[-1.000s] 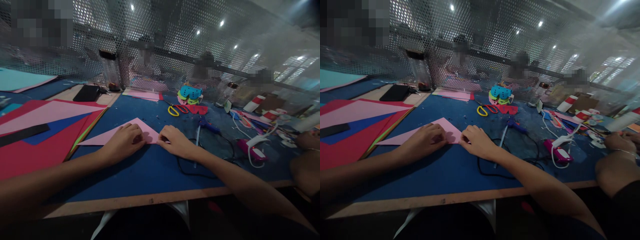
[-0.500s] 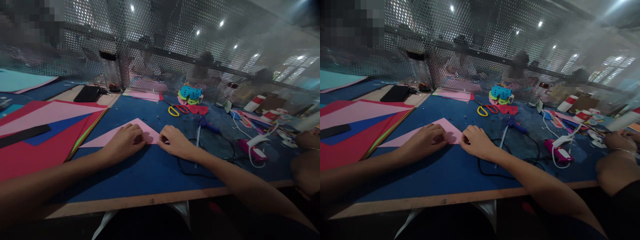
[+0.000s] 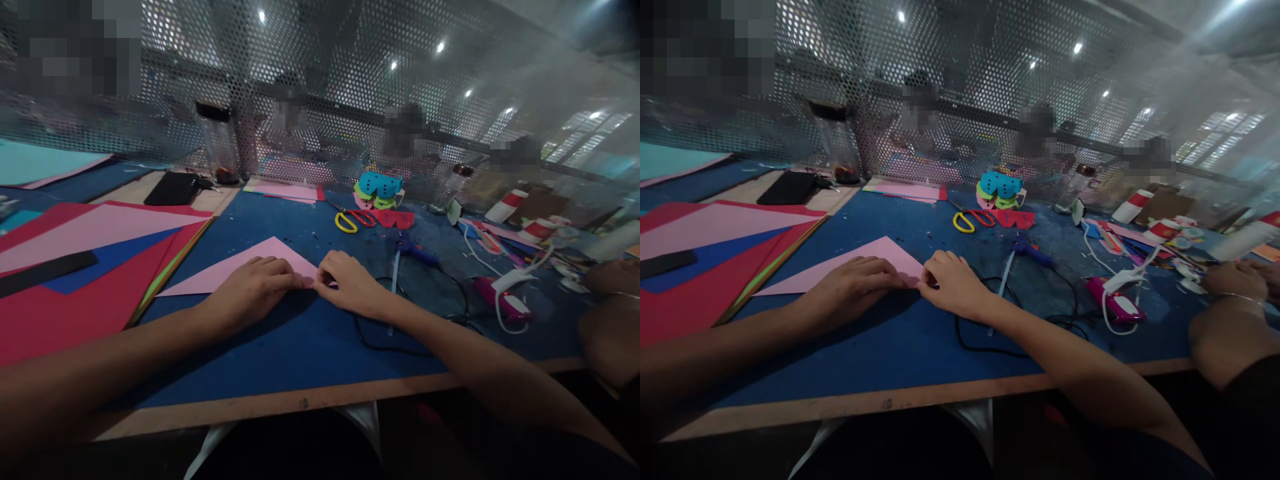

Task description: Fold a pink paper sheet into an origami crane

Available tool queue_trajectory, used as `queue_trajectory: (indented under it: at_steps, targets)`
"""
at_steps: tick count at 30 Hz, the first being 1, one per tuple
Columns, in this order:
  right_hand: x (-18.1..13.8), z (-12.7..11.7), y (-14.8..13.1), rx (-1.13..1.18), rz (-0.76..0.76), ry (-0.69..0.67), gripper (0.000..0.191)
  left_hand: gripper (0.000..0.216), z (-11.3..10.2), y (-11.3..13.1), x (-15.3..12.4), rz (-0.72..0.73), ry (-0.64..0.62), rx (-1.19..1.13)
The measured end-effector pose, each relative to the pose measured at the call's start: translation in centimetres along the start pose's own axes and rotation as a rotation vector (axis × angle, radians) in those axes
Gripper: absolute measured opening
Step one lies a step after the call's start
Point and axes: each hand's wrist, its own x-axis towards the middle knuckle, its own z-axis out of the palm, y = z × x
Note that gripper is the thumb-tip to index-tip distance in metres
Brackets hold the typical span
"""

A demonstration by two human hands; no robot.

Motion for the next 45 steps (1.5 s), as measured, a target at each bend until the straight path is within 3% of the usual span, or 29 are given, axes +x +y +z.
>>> queue_trajectory:
  at_steps: [17,45]
  targets:
    - [0.0,-0.1,-0.1,-0.024,0.004,0.002,0.011,0.037,-0.1,0.0,-0.1,0.045,-0.085,0.112]
    - [-0.7,-2.0,1.1,-0.108,0.071,-0.082,0.011,0.038,0.1,-0.1,-0.3,0.048,-0.018,0.036]
